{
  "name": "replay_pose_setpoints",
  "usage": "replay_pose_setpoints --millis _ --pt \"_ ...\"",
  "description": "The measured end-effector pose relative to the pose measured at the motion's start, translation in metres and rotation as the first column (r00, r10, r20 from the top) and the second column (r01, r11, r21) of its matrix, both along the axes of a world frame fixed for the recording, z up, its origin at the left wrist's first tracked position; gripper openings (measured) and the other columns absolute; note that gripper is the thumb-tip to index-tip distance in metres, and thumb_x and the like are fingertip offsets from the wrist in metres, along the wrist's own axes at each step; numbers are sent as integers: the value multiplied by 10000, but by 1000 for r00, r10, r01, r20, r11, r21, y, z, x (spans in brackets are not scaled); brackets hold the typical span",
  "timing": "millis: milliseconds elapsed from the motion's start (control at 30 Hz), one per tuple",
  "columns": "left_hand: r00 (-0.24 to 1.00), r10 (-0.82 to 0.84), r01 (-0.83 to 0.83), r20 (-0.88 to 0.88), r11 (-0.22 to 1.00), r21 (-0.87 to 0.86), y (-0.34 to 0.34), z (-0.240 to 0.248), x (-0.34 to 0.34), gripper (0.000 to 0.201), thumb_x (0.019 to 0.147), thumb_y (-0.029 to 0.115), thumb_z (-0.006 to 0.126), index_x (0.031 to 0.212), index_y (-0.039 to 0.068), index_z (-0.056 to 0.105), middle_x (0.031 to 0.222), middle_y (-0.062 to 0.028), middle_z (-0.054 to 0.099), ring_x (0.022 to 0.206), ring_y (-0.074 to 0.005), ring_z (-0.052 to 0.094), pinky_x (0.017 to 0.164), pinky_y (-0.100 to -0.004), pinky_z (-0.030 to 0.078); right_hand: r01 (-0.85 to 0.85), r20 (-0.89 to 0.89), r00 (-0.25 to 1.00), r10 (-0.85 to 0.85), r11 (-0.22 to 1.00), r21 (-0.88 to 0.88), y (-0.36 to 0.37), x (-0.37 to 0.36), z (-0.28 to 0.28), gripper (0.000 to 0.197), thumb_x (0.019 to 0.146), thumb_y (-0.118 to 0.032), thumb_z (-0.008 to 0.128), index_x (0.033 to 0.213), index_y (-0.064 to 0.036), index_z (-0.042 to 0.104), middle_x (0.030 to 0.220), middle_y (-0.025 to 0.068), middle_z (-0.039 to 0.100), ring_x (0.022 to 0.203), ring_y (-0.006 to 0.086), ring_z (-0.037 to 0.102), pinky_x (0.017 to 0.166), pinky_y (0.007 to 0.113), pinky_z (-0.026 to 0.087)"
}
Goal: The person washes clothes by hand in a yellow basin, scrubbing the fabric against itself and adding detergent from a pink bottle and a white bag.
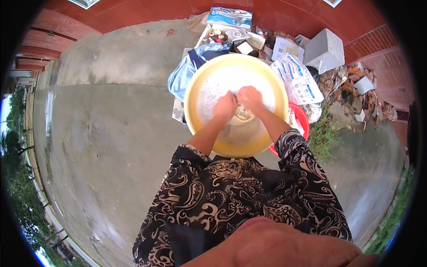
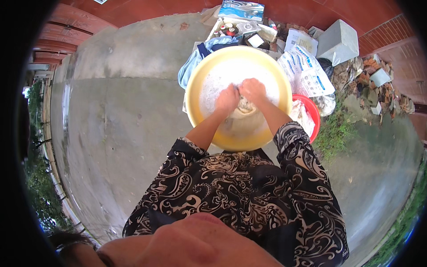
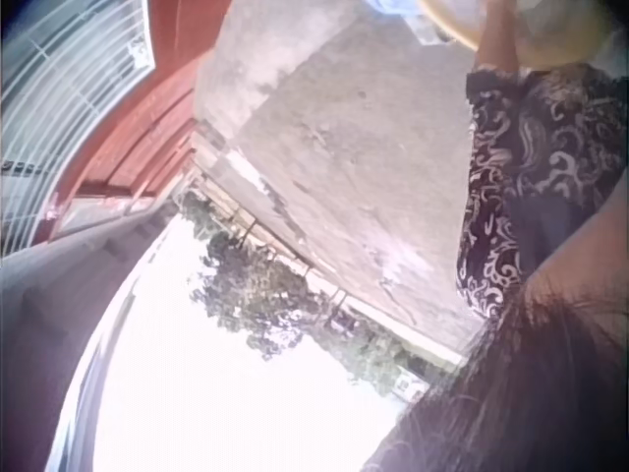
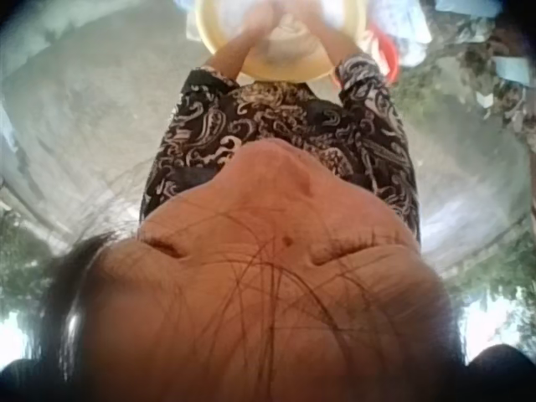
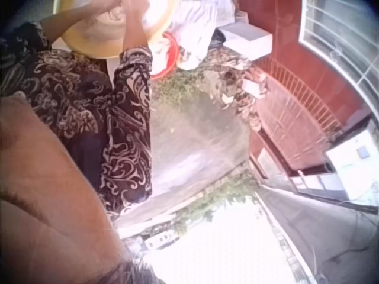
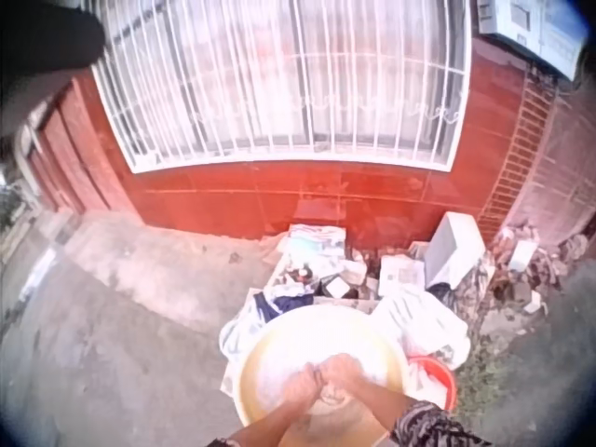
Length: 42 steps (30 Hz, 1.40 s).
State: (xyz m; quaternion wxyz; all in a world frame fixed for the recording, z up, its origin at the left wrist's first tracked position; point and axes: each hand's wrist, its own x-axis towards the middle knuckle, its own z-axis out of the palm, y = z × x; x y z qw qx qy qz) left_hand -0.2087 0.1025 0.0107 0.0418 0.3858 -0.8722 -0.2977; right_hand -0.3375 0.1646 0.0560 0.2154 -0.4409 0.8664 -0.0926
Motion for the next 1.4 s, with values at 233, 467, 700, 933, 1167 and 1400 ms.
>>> replay_pose_setpoints --millis 233,467,700,933,1167,1400 --pt "841 215 -81 -497 957 277 -37 46 49 256 921 139 529 1152 68 615 846 -130 650 708 -216 616 685 -392 518 718 787 539 -300 652 -243 61 -28 34 315 810 -267 762 974 -10 683 813 20 636 737 111 579 685 290 475" --pt "936 -8 89 -352 973 213 -7 100 94 222 920 102 525 1110 39 621 894 -106 678 719 -217 629 691 -329 519 189 70 981 -178 847 -497 121 14 50 473 789 -157 706 1250 -120 609 1177 154 599 1070 267 619 917 352 493" --pt "941 -223 271 254 947 -174 52 63 55 660 968 472 484 1507 98 408 1446 -210 469 1318 -419 426 1026 -659 303 -32 -290 957 8 996 -77 103 59 10 579 890 -302 626 1445 -236 472 1408 215 489 1278 431 483 1018 599 404" --pt "825 -264 373 500 919 -131 35 34 -3 577 946 209 461 1494 40 401 1272 -183 624 1193 -358 569 983 -581 348 -157 -134 977 163 986 52 52 14 -30 425 899 -237 574 1317 -162 555 1164 211 651 988 365 683 779 513 522" --pt "938 -179 144 298 980 134 8 17 -11 388 955 230 445 1231 31 633 1085 -213 706 1032 -370 675 944 -506 444 -156 -58 986 155 988 -5 42 -14 -53 291 859 -248 591 1095 -91 658 882 213 694 840 378 683 735 507 532" --pt "917 243 80 -316 665 743 -40 7 2 411 992 353 514 1123 -13 647 986 -131 701 840 -204 665 823 -376 534 75 263 962 78 847 -526 52 18 40 521 844 -409 758 1246 -112 609 952 171 689 907 347 682 823 410 534"
